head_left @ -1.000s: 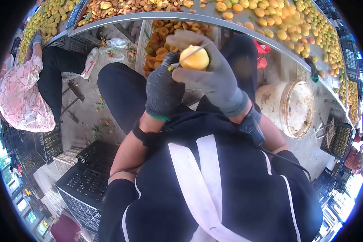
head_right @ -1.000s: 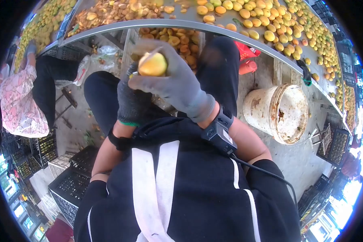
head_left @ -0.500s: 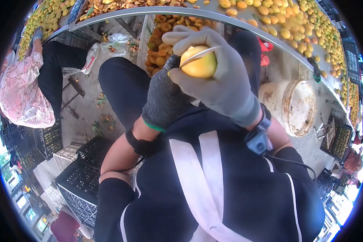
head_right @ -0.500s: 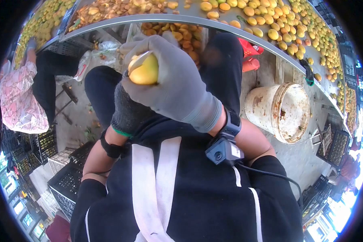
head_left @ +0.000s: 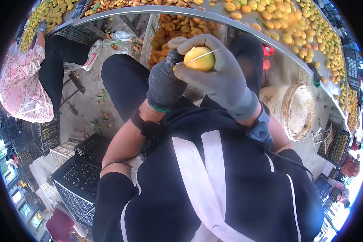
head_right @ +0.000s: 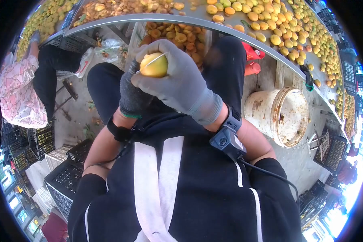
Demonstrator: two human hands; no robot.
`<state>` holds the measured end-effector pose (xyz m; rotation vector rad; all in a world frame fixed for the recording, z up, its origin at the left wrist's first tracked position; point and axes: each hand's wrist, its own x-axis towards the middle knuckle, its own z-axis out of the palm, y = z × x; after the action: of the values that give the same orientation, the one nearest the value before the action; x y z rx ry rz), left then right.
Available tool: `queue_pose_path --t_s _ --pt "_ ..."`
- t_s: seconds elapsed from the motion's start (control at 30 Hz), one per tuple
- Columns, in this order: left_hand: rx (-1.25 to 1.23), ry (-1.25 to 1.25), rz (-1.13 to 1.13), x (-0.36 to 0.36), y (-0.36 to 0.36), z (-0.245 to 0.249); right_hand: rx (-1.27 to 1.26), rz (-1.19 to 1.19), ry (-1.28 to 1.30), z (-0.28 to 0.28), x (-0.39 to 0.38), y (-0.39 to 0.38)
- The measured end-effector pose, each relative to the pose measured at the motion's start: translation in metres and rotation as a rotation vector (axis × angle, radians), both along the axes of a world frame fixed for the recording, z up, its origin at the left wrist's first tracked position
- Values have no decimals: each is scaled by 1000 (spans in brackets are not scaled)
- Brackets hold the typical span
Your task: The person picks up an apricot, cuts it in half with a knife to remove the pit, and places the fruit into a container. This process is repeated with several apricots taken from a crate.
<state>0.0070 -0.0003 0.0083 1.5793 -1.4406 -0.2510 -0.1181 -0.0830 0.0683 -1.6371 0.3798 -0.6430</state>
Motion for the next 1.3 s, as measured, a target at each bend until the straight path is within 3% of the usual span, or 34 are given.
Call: queue_pose_path --t_s 0.13,0.3,0.4,0.5,0.6,0.63,0.67,0.8,0.87,1.0,1.07,1.17,1.23,1.3 --pt "-12 129 13 -6 2 -9 75 -70 -92 -9 6 2" --pt "98 -41 16 -3 7 -12 361 -90 -31 2 5 4" --pt "244 61 -51 -11 14 21 249 -7 -36 -3 0 6" --pt "151 129 -92 -4 17 9 115 66 -99 -5 -1 7" --pt "227 -21 -48 -3 9 20 150 -2 -178 -2 0 13" --pt "226 -22 -46 -4 6 13 -76 -104 -134 -1 1 13" --pt "128 31 -61 -7 3 2 -304 -206 -89 0 1 12" --pt "-158 57 -60 -21 -2 2 -299 -209 -184 -2 9 10" --pt "-111 46 -66 -13 -1 -1 -15 -154 -224 -10 11 8" --pt "106 76 32 -10 -5 2 187 -129 -100 -8 0 1" --pt "104 72 57 -15 -8 5 437 -72 -66 -16 -4 -8" --pt "60 98 54 -18 -11 7 557 -79 -200 -23 -3 0" --pt "344 64 96 -15 -8 15 428 -100 -185 -22 -6 4" --pt "219 35 74 -7 -4 9 300 -110 -174 -18 -7 2"
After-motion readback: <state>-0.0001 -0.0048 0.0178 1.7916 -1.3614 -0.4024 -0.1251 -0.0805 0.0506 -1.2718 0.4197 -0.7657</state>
